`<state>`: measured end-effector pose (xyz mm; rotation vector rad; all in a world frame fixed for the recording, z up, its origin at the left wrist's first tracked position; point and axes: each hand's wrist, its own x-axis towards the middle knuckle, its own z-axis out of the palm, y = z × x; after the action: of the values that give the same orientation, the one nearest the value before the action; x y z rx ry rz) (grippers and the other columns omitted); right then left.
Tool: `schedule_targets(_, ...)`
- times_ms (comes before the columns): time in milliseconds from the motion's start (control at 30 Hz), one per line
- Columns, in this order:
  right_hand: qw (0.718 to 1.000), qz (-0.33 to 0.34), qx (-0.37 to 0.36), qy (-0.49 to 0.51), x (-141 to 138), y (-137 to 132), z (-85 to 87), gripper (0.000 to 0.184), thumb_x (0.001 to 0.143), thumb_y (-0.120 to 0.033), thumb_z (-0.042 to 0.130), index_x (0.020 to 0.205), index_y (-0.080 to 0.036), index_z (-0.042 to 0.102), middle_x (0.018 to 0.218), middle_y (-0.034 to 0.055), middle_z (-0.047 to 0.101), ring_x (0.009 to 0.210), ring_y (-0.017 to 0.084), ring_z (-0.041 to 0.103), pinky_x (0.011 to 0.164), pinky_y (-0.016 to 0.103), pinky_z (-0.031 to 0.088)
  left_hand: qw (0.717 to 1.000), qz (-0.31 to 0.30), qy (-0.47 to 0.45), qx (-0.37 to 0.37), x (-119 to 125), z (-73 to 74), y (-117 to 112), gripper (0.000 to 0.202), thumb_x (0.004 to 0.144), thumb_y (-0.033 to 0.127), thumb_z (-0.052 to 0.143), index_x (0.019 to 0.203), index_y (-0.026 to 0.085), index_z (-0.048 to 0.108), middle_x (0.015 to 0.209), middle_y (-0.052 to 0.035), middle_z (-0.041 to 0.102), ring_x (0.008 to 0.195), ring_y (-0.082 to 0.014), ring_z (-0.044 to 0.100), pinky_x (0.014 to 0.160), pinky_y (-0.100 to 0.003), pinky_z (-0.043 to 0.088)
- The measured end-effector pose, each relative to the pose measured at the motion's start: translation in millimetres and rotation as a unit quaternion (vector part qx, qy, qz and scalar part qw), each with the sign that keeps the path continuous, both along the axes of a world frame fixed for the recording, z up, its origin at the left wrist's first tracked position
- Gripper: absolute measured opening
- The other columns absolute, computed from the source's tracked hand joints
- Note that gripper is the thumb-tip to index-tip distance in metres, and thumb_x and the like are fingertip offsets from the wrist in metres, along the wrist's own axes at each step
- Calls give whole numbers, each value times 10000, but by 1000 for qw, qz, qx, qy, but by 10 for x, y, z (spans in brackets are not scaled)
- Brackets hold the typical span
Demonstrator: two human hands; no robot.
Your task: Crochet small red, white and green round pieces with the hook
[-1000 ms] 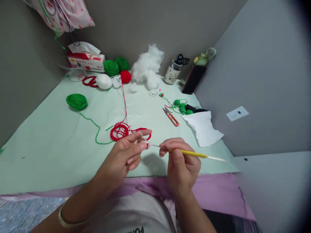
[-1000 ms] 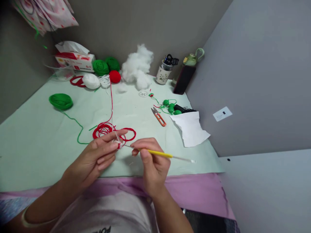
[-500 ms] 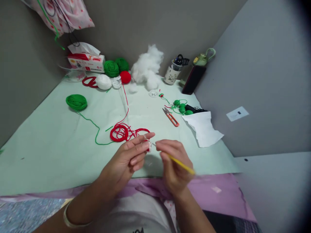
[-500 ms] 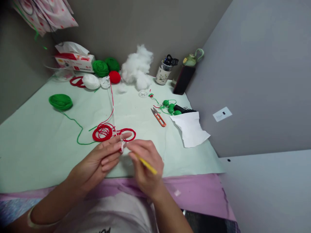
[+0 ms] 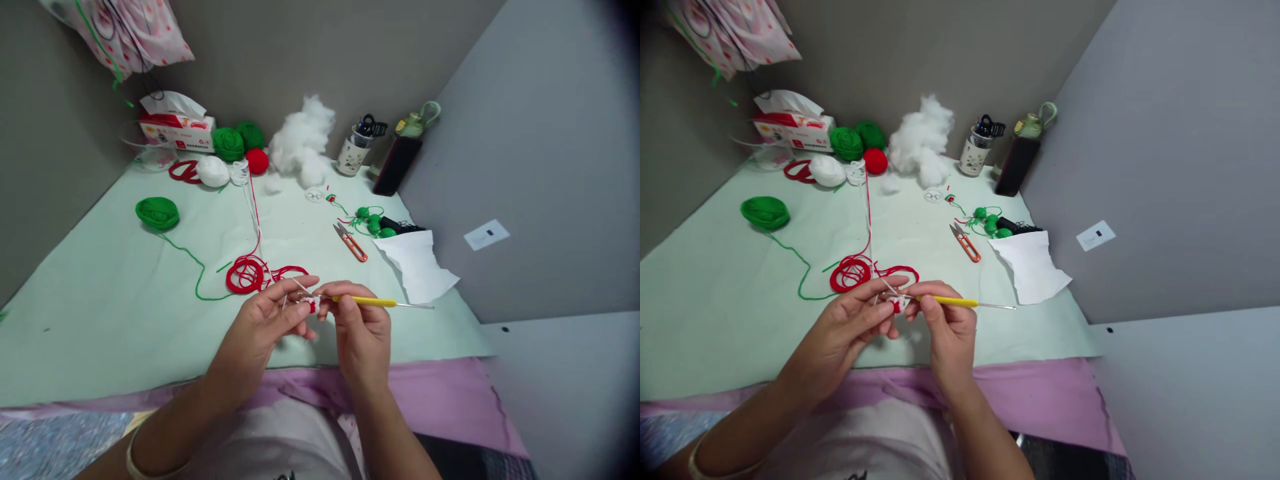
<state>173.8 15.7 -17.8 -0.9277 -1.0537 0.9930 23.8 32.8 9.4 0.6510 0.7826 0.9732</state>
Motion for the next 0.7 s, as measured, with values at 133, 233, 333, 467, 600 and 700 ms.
schedule_targets(133, 1000, 18, 4, 3, -24, -11, 9, 160, 1002, -334, 676, 979, -234, 799, 926, 42, 753, 737, 154, 681, 686, 297, 572, 1000, 9, 9, 20, 28, -14, 10, 365, 796, 276, 878, 1152, 213, 823, 810, -15, 695, 631, -104, 564, 586, -221, 522)
schedule_targets(233, 996, 57, -16, 61, 3, 16, 68, 181, 974, -387, 710, 911, -228, 769, 839, 31, 721, 714, 155, 665, 656, 282, 573, 999, -26, 23, 27, -8, -1, 25, 382, 768, 301, 896, 1138, 233, 831, 806, -17, 687, 652, -123, 584, 605, -239, 525)
schedule_targets(333, 983, 111, -30, 146, 120, 65, 176, 236, 947, -434, 732, 817, -243, 687, 685, -10, 622, 600, 137, 588, 535, 242, 532, 991, -81, 77, 77, -141, 53, 83, 227, 770, 307, 881, 984, 233, 861, 829, -30, 702, 668, -140, 602, 649, -270, 525)
schedule_targets(467, 959, 105, 25, 264, 384, 79, 332, 307, 843, -259, 838, 686, -229, 575, 514, -90, 474, 389, 59, 410, 336, 159, 328, 954, -53, 215, 200, -436, 180, 205, 79, 853, 298, 812, 839, 232, 853, 851, -56, 742, 807, -189, 640, 747, -278, 500)
schedule_targets(600, 948, -174, 56, 261, 613, -39, 459, 596, 1043, -358, 319, 517, -114, 459, 410, -135, 314, 234, -72, 337, 493, 124, 176, 937, -10, 269, 222, -823, 265, 377, 166, 898, 375, 786, 971, 241, 850, 1050, -89, 768, 945, -241, 678, 794, -290, 522)
schedule_targets(700, 888, -351, -92, 283, 725, -153, 498, 694, 919, -666, 455, 427, -179, 410, 319, -138, 239, 122, 5, 230, 379, 106, -12, 900, 54, 346, 260, -1201, 235, 581, 230, 864, 410, 814, 1018, 240, 828, 1165, -92, 742, 1065, -269, 665, 918, -318, 521)
